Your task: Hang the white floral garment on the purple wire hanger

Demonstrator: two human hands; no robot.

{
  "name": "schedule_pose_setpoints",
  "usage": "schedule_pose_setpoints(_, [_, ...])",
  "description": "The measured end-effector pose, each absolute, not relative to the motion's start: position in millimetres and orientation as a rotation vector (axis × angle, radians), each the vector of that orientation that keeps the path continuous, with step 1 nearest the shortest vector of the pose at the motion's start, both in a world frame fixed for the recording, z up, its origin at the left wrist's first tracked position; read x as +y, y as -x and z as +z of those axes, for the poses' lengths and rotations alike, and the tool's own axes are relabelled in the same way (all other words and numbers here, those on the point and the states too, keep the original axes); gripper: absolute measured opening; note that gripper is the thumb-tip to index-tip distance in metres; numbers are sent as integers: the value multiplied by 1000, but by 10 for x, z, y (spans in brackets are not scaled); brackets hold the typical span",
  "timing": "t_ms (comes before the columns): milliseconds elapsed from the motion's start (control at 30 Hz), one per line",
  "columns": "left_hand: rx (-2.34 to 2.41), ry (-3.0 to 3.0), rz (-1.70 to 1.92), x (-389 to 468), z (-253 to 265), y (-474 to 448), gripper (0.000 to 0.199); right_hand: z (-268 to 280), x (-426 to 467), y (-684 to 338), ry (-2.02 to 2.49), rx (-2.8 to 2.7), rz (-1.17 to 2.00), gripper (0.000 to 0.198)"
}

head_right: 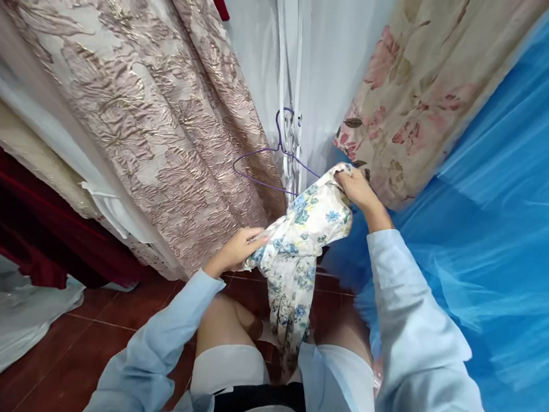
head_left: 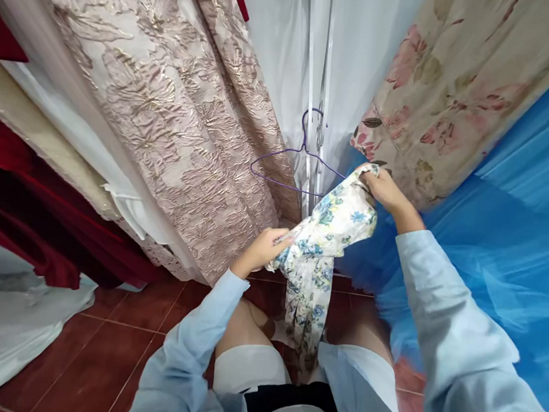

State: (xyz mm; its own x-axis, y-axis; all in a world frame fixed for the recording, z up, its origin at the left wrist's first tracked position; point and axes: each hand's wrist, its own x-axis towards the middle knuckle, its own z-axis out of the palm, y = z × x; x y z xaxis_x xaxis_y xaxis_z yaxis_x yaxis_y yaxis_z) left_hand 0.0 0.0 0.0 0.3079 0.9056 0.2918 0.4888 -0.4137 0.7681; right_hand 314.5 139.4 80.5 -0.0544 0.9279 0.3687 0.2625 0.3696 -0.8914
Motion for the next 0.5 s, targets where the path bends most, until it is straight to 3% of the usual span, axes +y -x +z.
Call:
schedule_pose_setpoints(100, [1442,-2000,1094,57,-73,291,13,735,1359,-3002,1102,-1521,1013,16])
schedule_pose_setpoints(267, [1639,-1923,1113,494,-38,806,19,788,1149,-3036,1105,-1433,1186,32])
schedule_pose_setpoints(500, [1859,-1742,1074,1417,359,1085,21,949,1074,-3040,1160,-1360,1229,26])
